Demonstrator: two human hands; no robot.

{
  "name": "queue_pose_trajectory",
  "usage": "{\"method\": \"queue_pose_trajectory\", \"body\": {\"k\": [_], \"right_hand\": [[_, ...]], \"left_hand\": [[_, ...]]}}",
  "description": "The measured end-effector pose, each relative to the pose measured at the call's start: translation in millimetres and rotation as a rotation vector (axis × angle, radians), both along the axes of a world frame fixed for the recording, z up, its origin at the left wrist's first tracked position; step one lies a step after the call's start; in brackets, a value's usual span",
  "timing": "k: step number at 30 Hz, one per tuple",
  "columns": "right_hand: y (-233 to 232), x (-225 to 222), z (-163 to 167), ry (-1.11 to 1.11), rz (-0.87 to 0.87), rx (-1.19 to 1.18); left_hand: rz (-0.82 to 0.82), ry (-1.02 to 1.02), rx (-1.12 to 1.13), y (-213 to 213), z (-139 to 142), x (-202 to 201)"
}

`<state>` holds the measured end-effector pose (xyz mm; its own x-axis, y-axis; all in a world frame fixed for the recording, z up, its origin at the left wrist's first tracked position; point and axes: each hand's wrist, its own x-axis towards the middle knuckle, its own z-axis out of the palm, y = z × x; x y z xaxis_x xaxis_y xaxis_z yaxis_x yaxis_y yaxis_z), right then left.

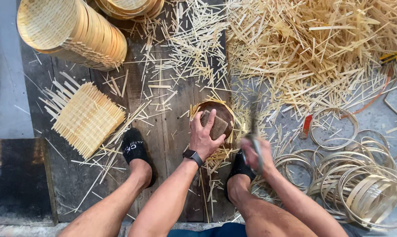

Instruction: The person sits on the floor assembling woven bamboo steamer baskets. They trim bamboo strips with shears, bend and fit thin bamboo rim rings around a woven mat, press the mat over a round wooden mold, and tuck the strips to secure the rim, working on one basket at a time.

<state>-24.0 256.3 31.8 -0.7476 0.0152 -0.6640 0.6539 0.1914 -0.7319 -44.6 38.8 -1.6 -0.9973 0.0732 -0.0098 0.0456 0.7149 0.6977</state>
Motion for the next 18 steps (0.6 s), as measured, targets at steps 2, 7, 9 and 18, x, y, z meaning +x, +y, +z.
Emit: {"method": "queue_pose_trajectory", "body": {"k": [2,7,9,18], "right_hand": [[-7.5,-12.7,2.8,-0.434,0.157,0.09],[14.4,-22.7,8.7,-0.15,0.314,0.342],[28.9,-18.7,9.6,0.05,0.445,0.479],[41.1,-29.4,-42.2,0.454,0.749,1.088]], "left_hand": [[0.009,0.007,-0.013,1.3,-0.2,-1.1],[-0.022,-0.001,-0.024,-4.4,2.0,-4.1],[0.0,0.019,0.018,-7.1,2.0,-3.4],[0.071,0.006,0.058,5.8,-8.1,3.9]]}}
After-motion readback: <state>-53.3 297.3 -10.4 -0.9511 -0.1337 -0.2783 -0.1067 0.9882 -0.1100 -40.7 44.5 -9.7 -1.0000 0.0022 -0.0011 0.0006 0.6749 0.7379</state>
